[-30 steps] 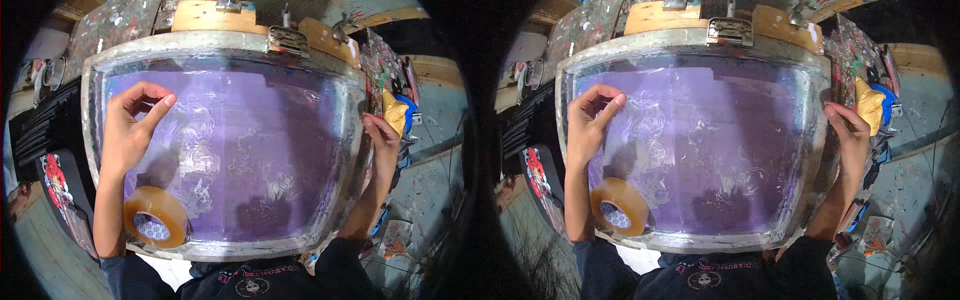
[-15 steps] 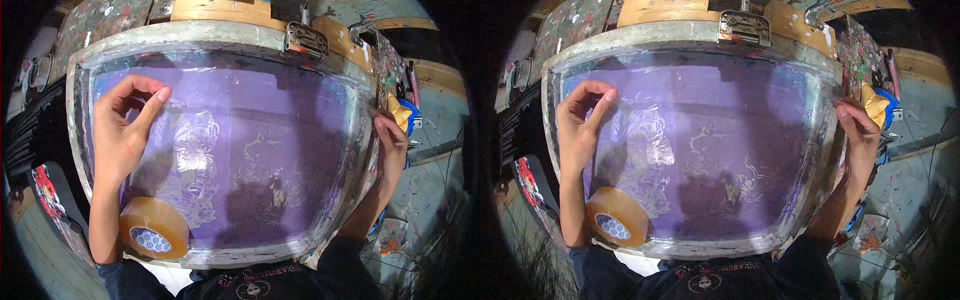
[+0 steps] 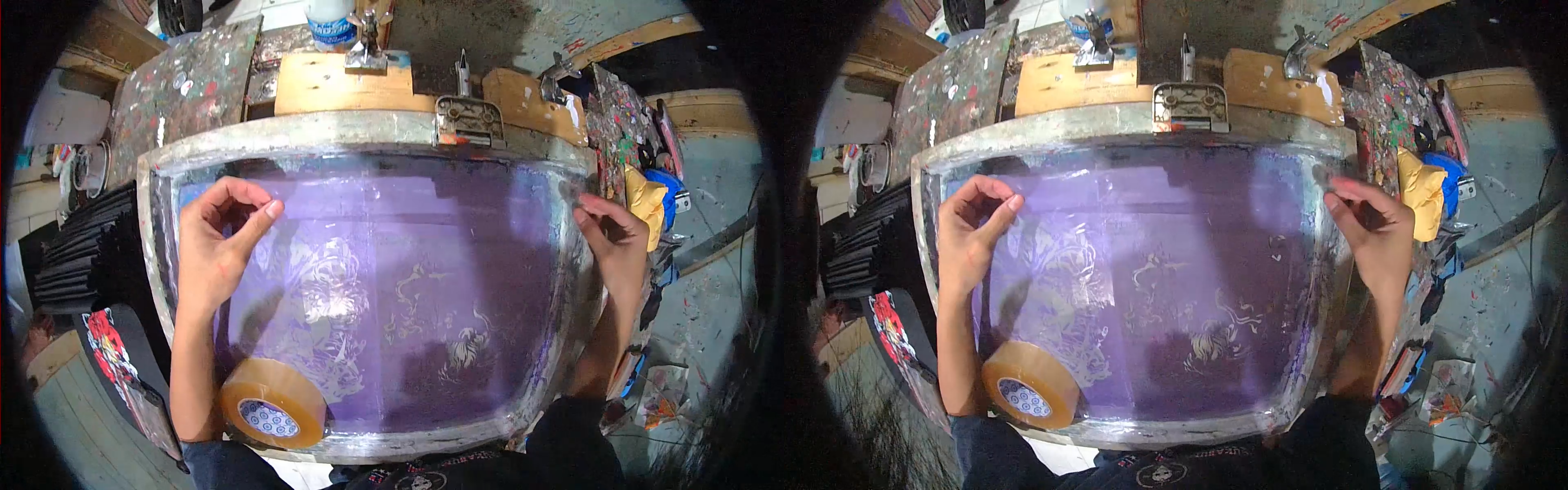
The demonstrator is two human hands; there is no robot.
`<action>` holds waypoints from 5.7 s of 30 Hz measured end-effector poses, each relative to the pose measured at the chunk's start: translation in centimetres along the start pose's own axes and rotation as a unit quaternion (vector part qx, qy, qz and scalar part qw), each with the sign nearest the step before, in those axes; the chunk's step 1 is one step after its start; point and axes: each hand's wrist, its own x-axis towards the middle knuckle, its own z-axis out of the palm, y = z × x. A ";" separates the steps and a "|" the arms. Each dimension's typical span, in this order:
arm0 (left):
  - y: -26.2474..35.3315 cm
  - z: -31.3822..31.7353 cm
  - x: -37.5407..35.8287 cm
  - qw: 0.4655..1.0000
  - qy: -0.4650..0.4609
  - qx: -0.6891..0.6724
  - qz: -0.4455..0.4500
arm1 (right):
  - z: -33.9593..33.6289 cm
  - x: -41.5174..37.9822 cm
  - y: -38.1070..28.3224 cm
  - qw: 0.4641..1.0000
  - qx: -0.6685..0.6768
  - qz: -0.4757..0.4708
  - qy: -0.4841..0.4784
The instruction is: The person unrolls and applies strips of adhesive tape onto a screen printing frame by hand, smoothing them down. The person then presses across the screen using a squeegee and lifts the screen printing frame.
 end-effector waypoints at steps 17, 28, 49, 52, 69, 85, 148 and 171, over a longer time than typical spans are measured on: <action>-0.1 0.4 0.4 1.000 0.012 -0.019 -0.016 | 1.0 0.2 -0.8 0.995 -0.092 0.008 0.023; -0.9 0.7 0.5 1.000 0.025 -0.011 -0.007 | 1.7 0.0 -0.3 0.994 -0.100 -0.014 0.052; -0.2 0.9 0.1 0.998 0.037 0.046 -0.018 | 0.7 -0.4 0.7 0.989 -0.131 -0.016 0.066; 0.1 1.0 0.0 0.997 0.044 0.048 -0.036 | 0.4 -0.3 0.8 0.984 -0.162 -0.024 0.066; 0.0 0.2 -0.2 0.995 0.013 0.093 -0.025 | 0.2 -0.5 -0.5 0.990 -0.138 -0.031 0.024; -0.7 -0.1 -0.4 0.995 -0.007 0.100 0.019 | 1.0 -1.1 -2.7 0.987 -0.156 0.033 0.008; -0.1 0.2 -0.2 0.987 -0.029 0.156 0.028 | 0.8 -1.3 -3.8 0.967 -0.245 -0.012 -0.066; 1.4 0.7 -0.3 0.942 0.009 0.312 0.123 | 0.8 -1.6 -2.8 0.909 -0.355 -0.214 -0.029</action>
